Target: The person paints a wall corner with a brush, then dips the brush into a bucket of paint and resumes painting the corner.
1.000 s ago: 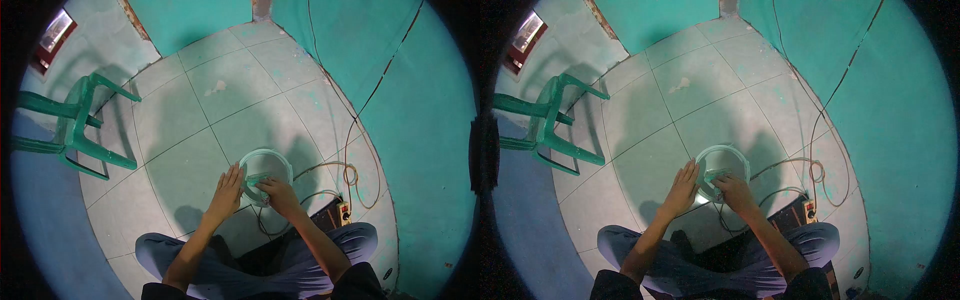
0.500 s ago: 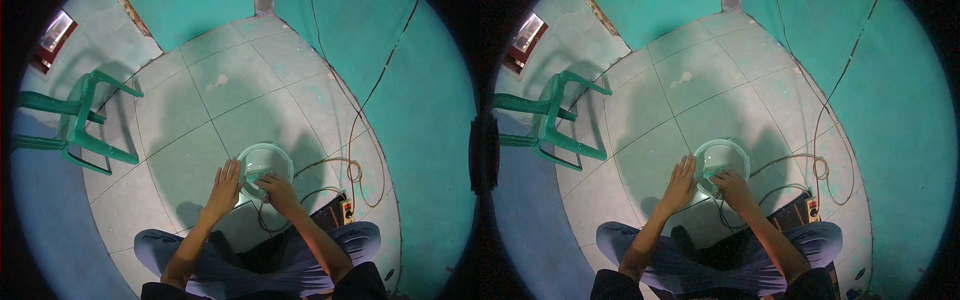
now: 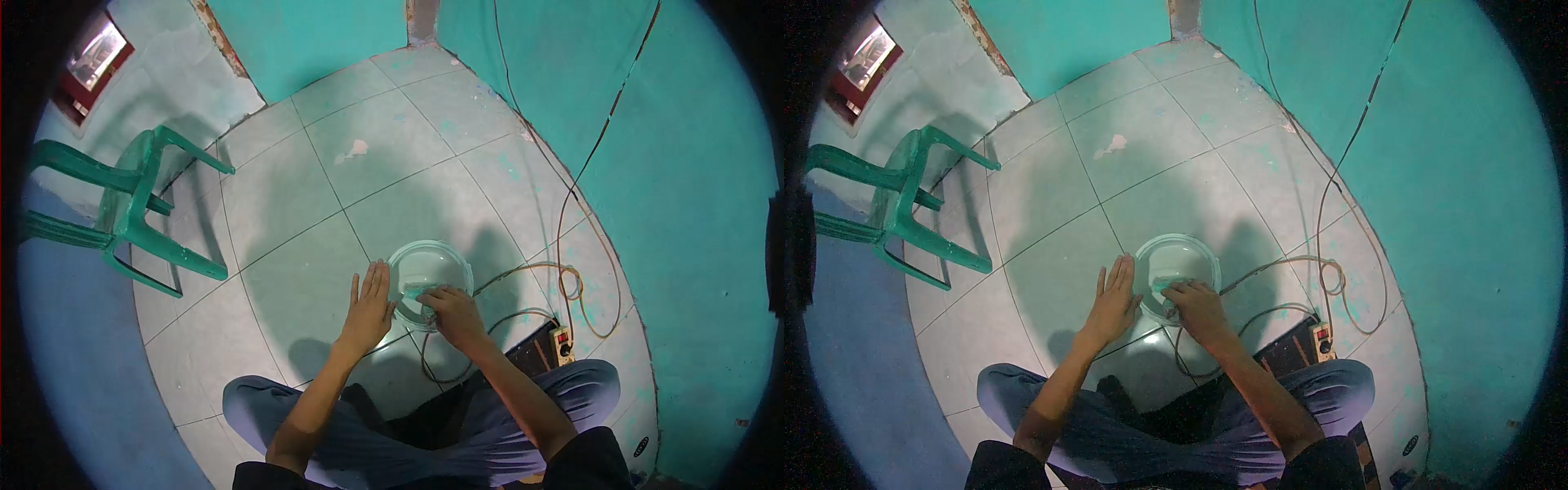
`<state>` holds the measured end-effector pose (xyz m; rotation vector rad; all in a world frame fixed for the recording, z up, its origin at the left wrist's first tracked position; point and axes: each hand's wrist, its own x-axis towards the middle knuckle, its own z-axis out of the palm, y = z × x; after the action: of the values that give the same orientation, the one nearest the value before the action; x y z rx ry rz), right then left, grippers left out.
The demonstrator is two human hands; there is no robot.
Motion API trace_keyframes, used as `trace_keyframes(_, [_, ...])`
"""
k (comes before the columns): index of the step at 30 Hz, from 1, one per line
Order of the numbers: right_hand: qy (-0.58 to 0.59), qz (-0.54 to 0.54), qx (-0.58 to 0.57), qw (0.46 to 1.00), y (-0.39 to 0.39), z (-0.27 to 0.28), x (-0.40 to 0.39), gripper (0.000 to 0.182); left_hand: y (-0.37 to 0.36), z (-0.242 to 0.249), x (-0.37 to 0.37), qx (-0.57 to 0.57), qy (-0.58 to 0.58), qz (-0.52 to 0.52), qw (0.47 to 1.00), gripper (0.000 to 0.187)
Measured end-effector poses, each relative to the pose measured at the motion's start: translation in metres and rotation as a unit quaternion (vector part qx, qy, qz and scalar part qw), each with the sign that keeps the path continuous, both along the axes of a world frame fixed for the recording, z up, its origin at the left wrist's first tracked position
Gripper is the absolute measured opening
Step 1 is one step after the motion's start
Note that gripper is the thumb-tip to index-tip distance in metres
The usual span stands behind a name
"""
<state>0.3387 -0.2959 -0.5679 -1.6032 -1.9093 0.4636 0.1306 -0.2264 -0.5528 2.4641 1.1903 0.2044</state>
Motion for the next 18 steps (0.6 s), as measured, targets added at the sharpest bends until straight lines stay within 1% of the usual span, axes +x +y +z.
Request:
trace_keyframes(1, [-0.057, -0.003, 0.043, 0.997, 0.001, 0.000, -0.001, 0.033, 0.001, 0.001, 0.001, -0.015, 0.004, 0.002, 1.000, 0.071])
trace_keyframes(2, [-0.058, -0.002, 0.046, 0.997, 0.002, 0.001, 0.000, 0.033, 0.002, 0.002, 0.000, -0.012, 0.003, 0.003, 1.000, 0.071])
trace_keyframes(4, [-0.012, 0.013, -0.102, 0.995, 0.006, 0.018, 0.001, 0.031, 0.002, -0.002, -0.003, -0.019, 0.039, -0.001, 0.999, 0.073])
trace_keyframes(5, [-0.013, 0.015, -0.102, 0.995, 0.007, 0.016, -0.001, 0.031, 0.001, -0.006, -0.006, -0.011, 0.031, -0.005, 0.999, 0.072])
trace_keyframes(7, [-0.078, 0.005, 0.011, 0.997, 0.009, 0.008, -0.003, 0.031, 0.001, -0.007, -0.006, -0.015, 0.029, -0.005, 0.999, 0.072])
trace_keyframes(11, [-0.122, -0.008, 0.047, 0.991, 0.010, 0.004, -0.001, 0.032, 0.001, -0.008, -0.004, -0.026, 0.020, 0.001, 0.999, 0.072])
trace_keyframes(13, [-0.107, 0.027, -0.090, 0.990, 0.009, 0.013, -0.004, 0.035, 0.001, -0.008, -0.004, -0.022, 0.009, 0.000, 1.000, 0.072])
trace_keyframes(14, [-0.107, 0.028, -0.091, 0.990, 0.011, 0.013, -0.006, 0.035, 0.002, -0.009, -0.005, -0.023, 0.008, 0.001, 1.000, 0.072])
trace_keyframes(16, [-0.053, 0.024, -0.075, 0.995, 0.014, 0.012, -0.012, 0.037, 0.003, -0.004, -0.004, -0.057, -0.003, 0.013, 0.998, 0.071])
trace_keyframes(17, [-0.037, 0.001, 0.029, 0.999, 0.013, 0.008, -0.013, 0.038, 0.003, -0.009, -0.007, -0.054, -0.023, 0.011, 0.998, 0.069])
trace_keyframes(18, [-0.035, 0.000, 0.027, 0.999, 0.013, 0.003, -0.012, 0.038, 0.003, -0.006, -0.007, -0.056, -0.022, 0.009, 0.998, 0.069])
